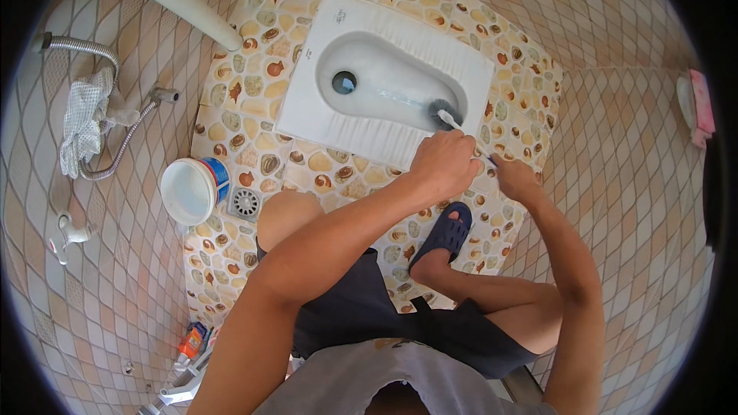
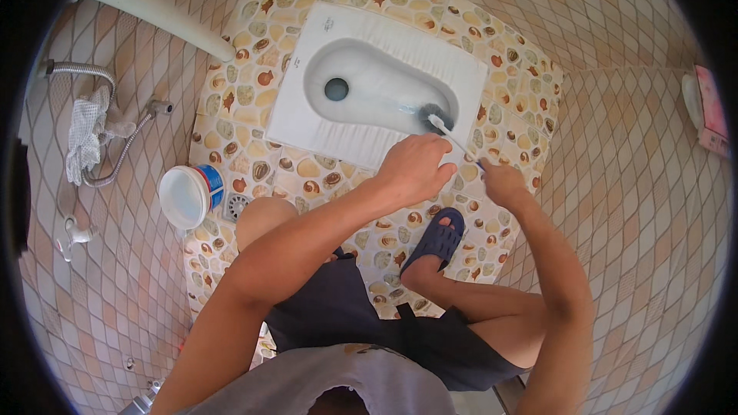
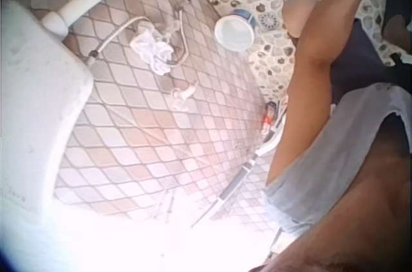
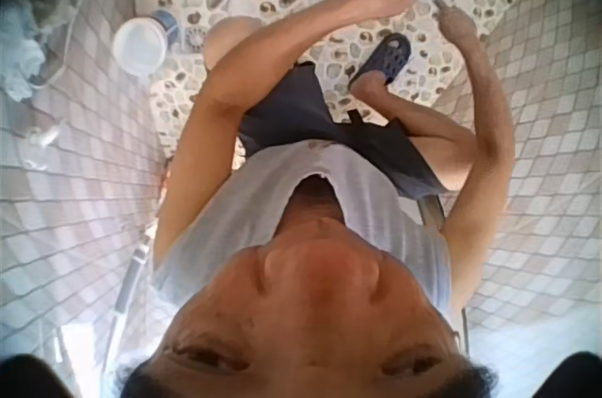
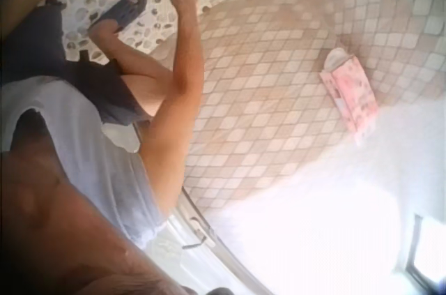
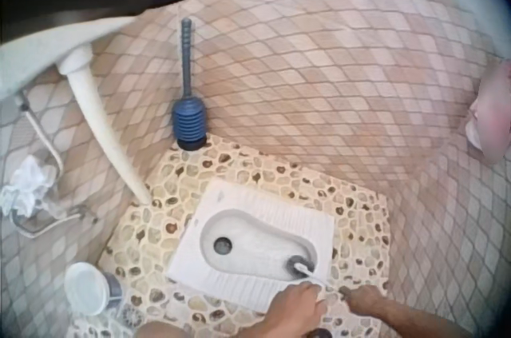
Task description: The person cleans a white squat toilet by scrubbing the internal surfaces with a brush and rinsing it with water from a small bucket.
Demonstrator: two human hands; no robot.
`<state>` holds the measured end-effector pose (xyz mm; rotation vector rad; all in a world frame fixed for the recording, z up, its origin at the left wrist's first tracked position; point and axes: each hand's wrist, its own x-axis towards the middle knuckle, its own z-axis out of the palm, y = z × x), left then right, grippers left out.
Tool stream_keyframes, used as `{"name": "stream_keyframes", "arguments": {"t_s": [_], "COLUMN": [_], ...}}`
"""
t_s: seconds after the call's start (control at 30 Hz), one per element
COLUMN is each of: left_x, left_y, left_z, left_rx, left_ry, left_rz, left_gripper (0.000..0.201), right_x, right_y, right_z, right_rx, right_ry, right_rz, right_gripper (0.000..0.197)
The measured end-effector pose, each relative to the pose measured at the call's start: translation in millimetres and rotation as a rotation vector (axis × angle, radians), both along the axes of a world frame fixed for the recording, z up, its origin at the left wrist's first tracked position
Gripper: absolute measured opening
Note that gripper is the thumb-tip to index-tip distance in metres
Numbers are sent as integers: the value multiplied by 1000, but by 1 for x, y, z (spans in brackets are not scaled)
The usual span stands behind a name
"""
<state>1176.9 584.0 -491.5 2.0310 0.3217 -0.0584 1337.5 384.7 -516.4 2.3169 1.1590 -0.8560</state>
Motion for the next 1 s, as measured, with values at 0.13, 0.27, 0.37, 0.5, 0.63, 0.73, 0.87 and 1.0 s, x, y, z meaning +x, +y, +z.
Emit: {"name": "stream_keyframes", "arguments": {"t_s": [0.13,0.27,0.37,0.5,0.63,0.73,0.87,1.0], "left_x": [5,4,4,-5,-11,-10,-7,-23], "left_y": [7,7,7,21,29,24,18,27], "left_z": [2,6,16,18,30,27,20,26], "left_rx": [24,21,-31,-16,-23,25,6,96], "left_ry": [62,-1,59,45,-103,-164,-96,-113], "left_rz": [-9,56,74,133,206,221,178,181], "left_gripper": [33,32,32,30,30,30,30,28], "right_x": [25,23,-6,-19,14,-19,-30,-3], "right_y": [-14,56,144,147,48,98,185,77], "right_z": [-24,-77,-124,-131,-161,-163,-162,-139], "right_rx": [193,307,401,409,528,733,546,557], "right_ry": [-124,-78,-33,92,119,106,173,131], "right_rz": [-94,-130,-164,-265,-223,-255,-389,-342], "right_gripper": [44,41,41,30,31,31,34,37]}}
